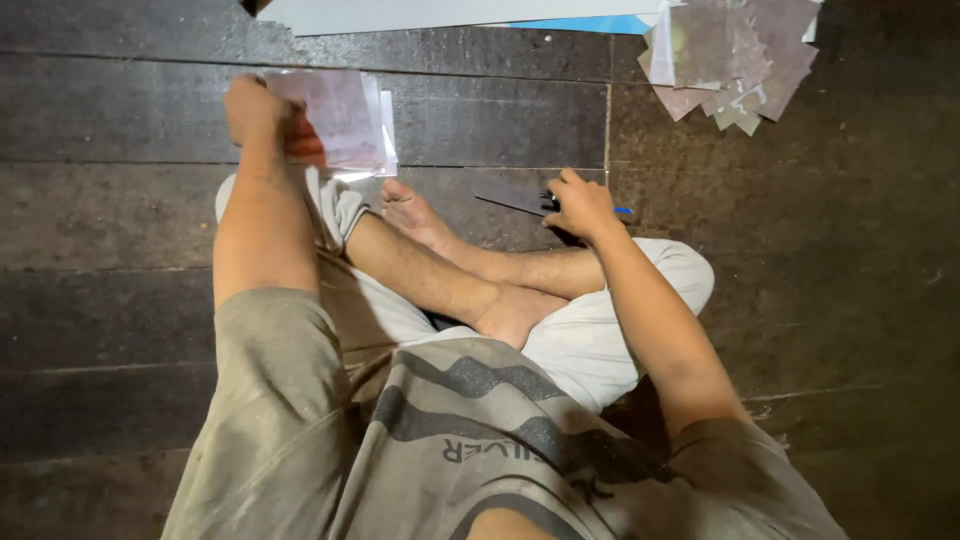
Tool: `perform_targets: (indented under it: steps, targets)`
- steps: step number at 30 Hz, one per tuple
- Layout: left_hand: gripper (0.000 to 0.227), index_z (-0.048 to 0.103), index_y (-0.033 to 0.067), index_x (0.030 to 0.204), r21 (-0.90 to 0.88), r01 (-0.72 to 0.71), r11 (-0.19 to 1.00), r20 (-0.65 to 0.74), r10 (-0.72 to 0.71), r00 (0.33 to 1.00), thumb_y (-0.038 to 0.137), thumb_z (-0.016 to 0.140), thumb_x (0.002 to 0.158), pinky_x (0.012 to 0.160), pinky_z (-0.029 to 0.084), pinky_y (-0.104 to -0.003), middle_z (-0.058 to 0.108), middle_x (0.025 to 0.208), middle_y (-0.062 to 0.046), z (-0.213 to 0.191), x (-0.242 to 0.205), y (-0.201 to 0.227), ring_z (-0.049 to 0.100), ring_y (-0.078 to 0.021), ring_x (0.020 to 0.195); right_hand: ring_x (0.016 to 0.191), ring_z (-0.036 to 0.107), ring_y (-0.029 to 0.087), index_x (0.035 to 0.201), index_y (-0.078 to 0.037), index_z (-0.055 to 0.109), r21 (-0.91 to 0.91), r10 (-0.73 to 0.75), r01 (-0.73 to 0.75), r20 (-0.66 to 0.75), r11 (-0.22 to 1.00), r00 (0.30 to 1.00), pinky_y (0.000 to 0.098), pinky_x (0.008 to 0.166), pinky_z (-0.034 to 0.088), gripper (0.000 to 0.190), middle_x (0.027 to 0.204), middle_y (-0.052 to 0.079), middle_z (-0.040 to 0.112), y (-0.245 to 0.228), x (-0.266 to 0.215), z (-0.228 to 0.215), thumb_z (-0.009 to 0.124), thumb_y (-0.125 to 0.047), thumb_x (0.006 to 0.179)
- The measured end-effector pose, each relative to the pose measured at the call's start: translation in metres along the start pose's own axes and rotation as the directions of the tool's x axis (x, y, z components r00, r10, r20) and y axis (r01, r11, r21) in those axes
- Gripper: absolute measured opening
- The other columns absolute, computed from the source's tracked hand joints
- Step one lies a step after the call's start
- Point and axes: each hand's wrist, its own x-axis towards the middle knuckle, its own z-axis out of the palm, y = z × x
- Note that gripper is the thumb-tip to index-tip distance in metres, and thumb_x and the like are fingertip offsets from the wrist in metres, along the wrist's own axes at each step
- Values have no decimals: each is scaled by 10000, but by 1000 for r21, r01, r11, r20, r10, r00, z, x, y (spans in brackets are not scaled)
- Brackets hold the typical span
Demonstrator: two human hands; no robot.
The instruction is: Marking lines on small square pieces of paper using a ruler and a pen while sitting on the floor.
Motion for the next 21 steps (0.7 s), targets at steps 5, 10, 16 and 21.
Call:
perform_targets:
  steps: [5,10,16,21]
  targets:
    - [139,723,134,881,-370,-76,926,1,82,997,171,820,790,625,568,-336,724,816,13,-30,19,-5,627,-154,665,939,664,413,1143,-147,677,63,8,-3,-80,998,997,516,814,549,464,1167,66,645,4,3,3,783,-352,740]
    - [99,681,62,890,-507,-435,744,-148,422,894,35,766,847,601,540,-276,637,807,-17,-29,-7,40,566,-135,662,973,668,358,1151,-113,702,247,139,-82,-223,966,965,455,817,534,457,1122,112,697,11,2,-8,762,-316,746]
    - [286,671,-1,1060,-496,-410,766,47,495,868,90,778,811,806,606,-356,668,988,-133,120,-65,111,676,-237,860,901,670,317,1073,-26,646,533,406,-150,-402,833,821,412,803,546,437,1024,139,712,32,-2,-8,849,-234,746]
    - [819,464,-43,1431,-395,-556,731,16,611,792,69,841,712,1044,487,-465,629,1327,-249,178,-124,132,609,-441,1195,819,645,299,1000,-23,631,562,412,-87,-483,823,773,395,770,539,398,928,129,698,34,0,-6,859,-190,719]
